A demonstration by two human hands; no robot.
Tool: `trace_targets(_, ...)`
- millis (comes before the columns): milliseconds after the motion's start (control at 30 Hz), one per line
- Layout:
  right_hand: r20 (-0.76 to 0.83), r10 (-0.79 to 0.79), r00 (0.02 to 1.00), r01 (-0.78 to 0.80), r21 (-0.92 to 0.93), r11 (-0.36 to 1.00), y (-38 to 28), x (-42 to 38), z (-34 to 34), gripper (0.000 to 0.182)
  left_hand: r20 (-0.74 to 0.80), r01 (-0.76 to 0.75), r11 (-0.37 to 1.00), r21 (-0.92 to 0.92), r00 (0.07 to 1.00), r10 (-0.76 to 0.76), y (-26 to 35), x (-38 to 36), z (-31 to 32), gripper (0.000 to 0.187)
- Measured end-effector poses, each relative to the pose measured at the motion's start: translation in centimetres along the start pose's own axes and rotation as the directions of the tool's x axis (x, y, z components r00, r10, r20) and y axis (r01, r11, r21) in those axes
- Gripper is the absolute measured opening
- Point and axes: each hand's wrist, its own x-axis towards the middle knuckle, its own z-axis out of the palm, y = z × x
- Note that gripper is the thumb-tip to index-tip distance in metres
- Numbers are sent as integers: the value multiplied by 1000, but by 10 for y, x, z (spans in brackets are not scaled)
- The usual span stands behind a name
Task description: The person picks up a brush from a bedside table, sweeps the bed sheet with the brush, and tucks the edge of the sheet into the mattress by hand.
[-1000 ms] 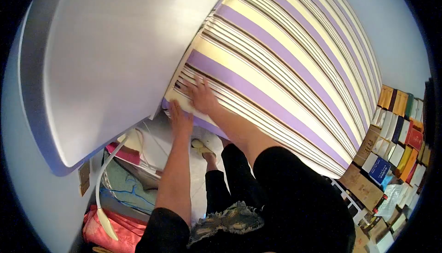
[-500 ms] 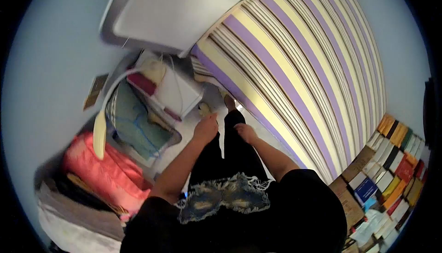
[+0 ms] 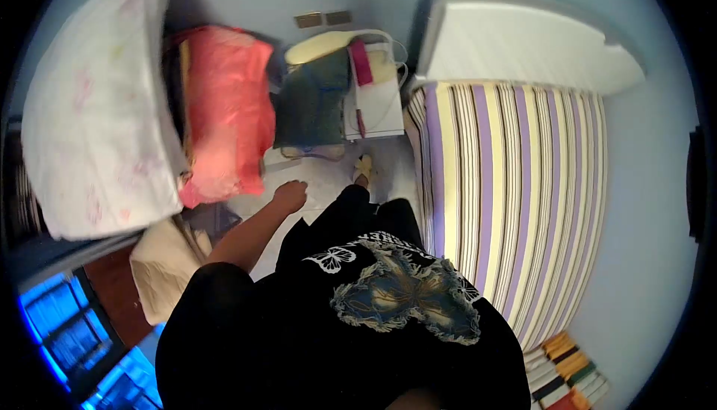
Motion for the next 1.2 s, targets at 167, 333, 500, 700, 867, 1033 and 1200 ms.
trace_targets(167, 357, 491, 795, -596, 612, 520, -56, 147, -141, 26, -168, 197, 952, -234, 956, -239, -60, -100, 89, 32)
trace_targets(333, 209, 564, 799, -543, 653, 528, -84, 233, -216, 33, -96, 240, 865, -441, 945, -311, -76, -150, 212, 31)
trace_targets(500, 206, 519, 830, -500, 688, 526, -95, 194, -208, 30, 229, 218, 874, -434, 965, -127, -48, -186, 288, 25)
trace_targets(700, 488, 454, 746, -641, 338, 690, 36, 51, -108, 26, -179, 166, 737, -655, 913, -366, -13, -157, 285, 29)
trace_targets(867, 517, 508, 690, -704, 313, 638, -7, 53, -94, 25, -168, 102, 531, -841, 884, -437, -25, -148, 292, 27)
trace_targets(1033, 511, 484, 710, -704, 509, 495, -85, 123, -71, 24, -197, 98, 641, -761, 907, -373, -83, -198, 314, 26)
trace_targets(1200, 477, 286, 831, -492, 392, 777, -176, 218, -69, 28, -354, -152, 459, -875, 848, -394, -158, -225, 376, 25)
